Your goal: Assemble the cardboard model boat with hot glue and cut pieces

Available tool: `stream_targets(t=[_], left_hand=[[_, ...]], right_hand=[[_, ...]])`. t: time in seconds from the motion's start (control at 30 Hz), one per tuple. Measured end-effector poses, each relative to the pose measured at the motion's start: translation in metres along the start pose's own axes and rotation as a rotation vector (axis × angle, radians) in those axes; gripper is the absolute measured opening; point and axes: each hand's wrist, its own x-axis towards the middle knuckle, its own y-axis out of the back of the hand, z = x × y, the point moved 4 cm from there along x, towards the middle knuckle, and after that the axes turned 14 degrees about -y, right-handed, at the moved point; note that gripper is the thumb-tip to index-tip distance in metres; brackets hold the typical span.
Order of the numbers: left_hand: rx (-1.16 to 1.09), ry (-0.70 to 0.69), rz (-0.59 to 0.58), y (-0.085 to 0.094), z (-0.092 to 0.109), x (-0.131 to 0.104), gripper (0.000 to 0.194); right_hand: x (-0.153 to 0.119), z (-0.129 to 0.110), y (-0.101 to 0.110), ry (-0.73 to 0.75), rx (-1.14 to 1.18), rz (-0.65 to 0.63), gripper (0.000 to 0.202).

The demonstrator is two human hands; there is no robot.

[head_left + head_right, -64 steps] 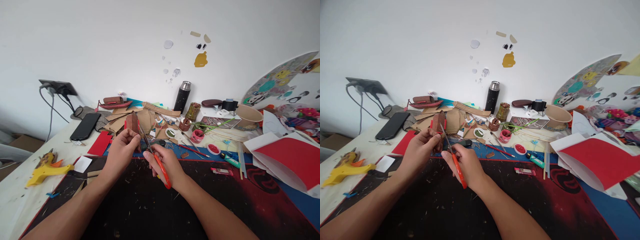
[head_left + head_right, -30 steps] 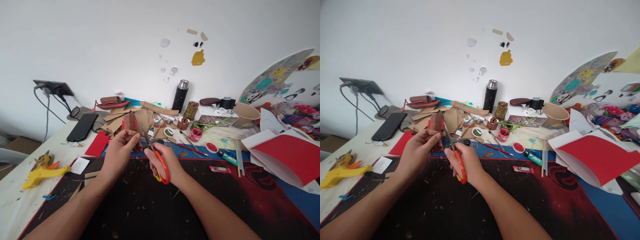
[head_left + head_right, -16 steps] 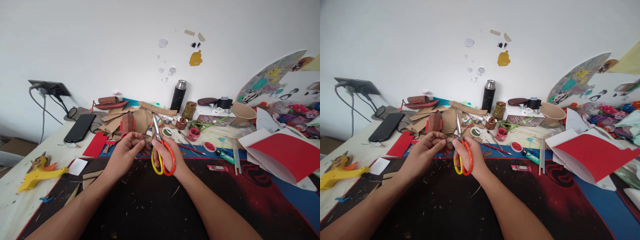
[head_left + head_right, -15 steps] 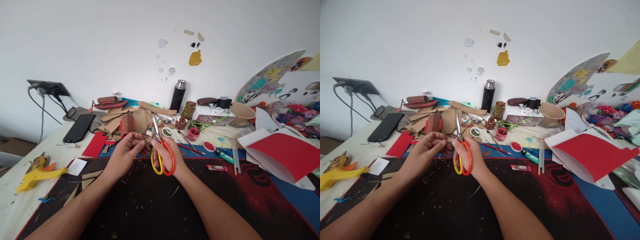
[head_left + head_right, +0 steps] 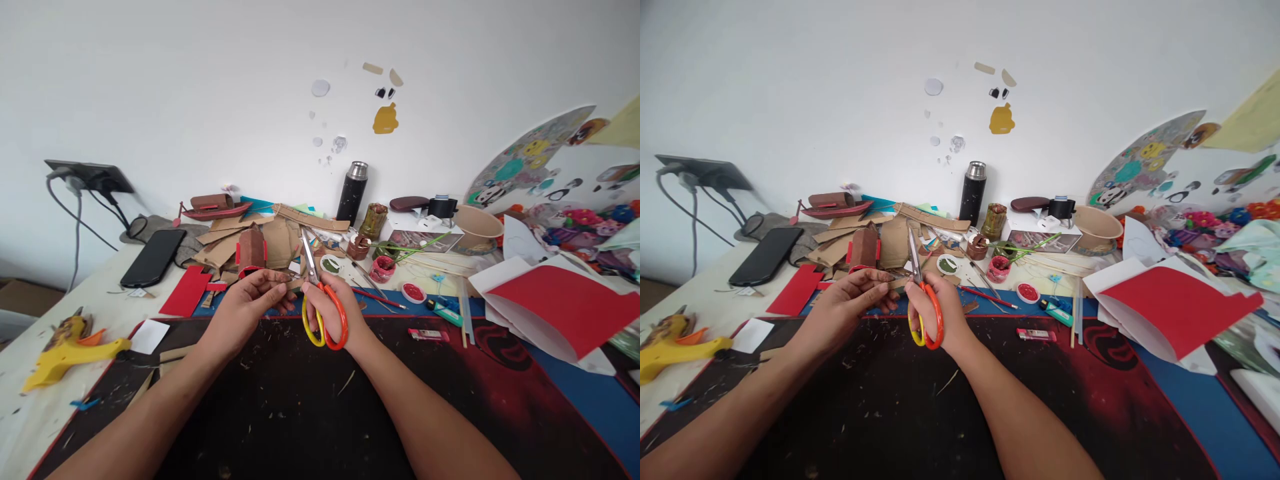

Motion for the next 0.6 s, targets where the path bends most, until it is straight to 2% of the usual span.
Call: stream_targets(t=[0.2,0.43,0.6], left_hand=[[0.023,0.014,0.020,0.003,0.002,0.001,0.037],[-0.048,-0.072,0.232,0.014,0.015,0.007,0.040],[-0.061,-0.124,0.332,0.024,0.017,0.007,0.038]], right_hand=[[0.002,0.002,0.000,0.010,0.008,-0.019,0.039],[0.004,0.008,-0.007,-0.051,0.030,-0.145,0.067],[0.001,0.012,-0.015,-0.096,0.056,-0.266,0.080]])
